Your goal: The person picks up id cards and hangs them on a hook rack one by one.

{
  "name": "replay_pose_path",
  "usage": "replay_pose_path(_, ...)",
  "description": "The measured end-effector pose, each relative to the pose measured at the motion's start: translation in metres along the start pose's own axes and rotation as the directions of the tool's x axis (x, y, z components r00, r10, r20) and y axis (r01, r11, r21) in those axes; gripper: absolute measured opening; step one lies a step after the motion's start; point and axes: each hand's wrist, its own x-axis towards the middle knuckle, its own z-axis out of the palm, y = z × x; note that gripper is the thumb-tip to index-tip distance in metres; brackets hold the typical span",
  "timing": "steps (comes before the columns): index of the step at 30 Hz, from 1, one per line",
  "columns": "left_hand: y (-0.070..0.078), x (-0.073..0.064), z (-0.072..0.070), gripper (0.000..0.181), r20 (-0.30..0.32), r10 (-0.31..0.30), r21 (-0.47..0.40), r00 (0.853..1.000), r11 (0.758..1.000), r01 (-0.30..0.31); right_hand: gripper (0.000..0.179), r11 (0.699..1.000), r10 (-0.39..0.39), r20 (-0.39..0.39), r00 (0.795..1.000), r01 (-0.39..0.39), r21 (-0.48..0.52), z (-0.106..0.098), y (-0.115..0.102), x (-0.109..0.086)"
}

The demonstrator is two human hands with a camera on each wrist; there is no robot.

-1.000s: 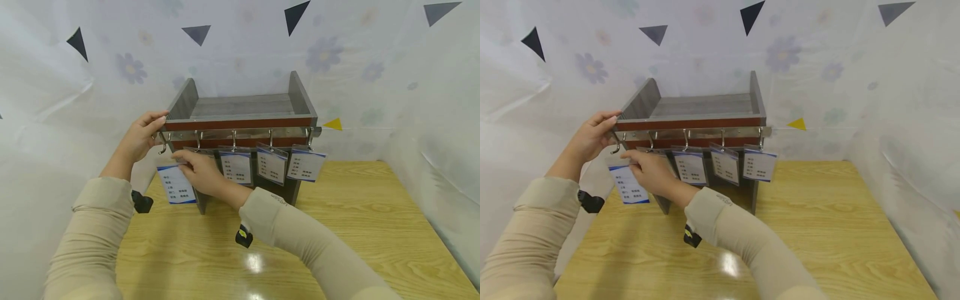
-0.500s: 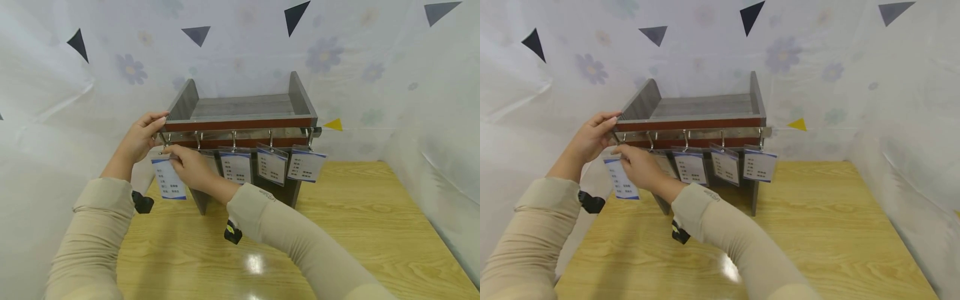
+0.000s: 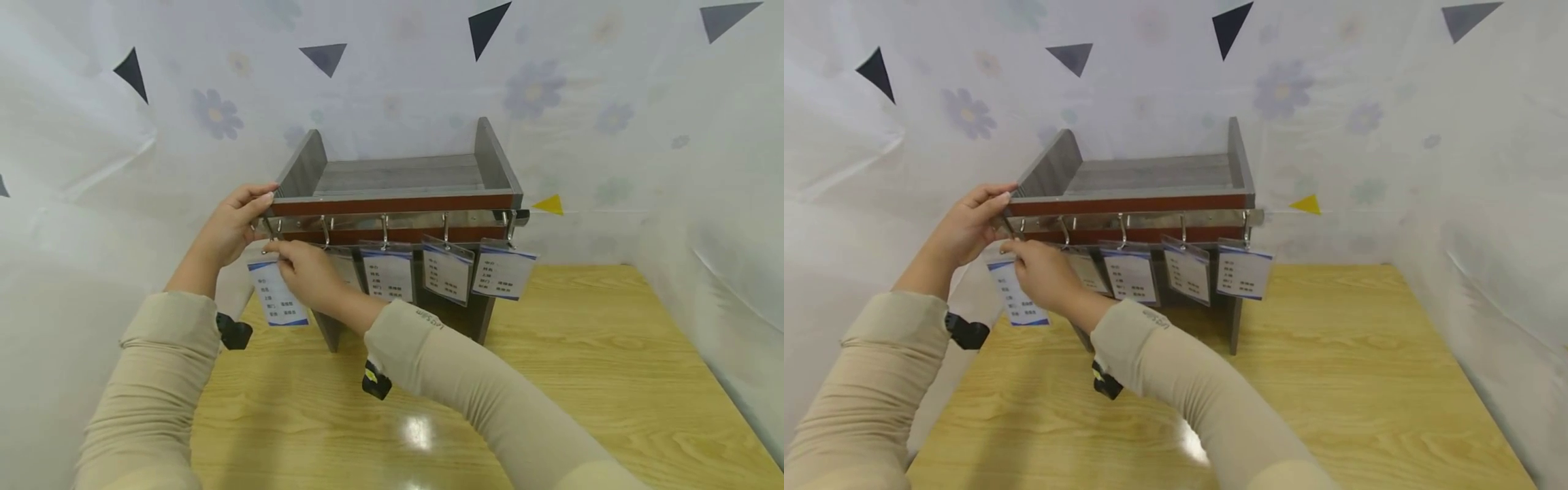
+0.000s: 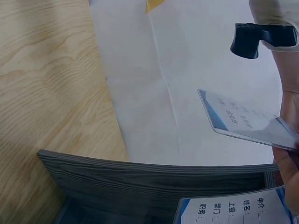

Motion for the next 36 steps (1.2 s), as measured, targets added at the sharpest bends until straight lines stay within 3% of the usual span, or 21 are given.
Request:
replay_pose_path(5,0.002,0.001,0.000,0.026,-0.001,-0.007,0.032,1.000,0.999,0.007,0.031,0.998,-0.004,-0.043,0.999,0.002,-0.060,0.002,-0.003,0.000)
replay_pose_path(10,0.003,0.000,-0.001,0.028,0.001,-0.019,0.053,1.000,0.998,0.019,0.031,0.992,0.023,-0.037,0.999,-0.028,-0.126,0.003,-0.006,0.001)
replay_pose_path(17,0.002,-0.003,0.000,0.026,0.018,-0.009,0.014,1.000,1.000,0.009,0.032,0.976,0.077,-0.049,0.996,-0.085,-0.203,0.007,-0.007,0.003)
replay_pose_path(27,0.001,-0.004,-0.001,0.025,0.003,-0.005,0.028,1.000,1.000,0.005,0.032,0.989,0.096,-0.101,0.990,-0.107,-0.105,0.019,0.002,0.001)
replay_pose_path(36,0.000,-0.001,0.001,0.027,-0.006,-0.005,0.049,1.000,0.999,0.005,0.033,0.992,0.086,-0.149,0.985,-0.098,-0.074,0.017,0.003,-0.001)
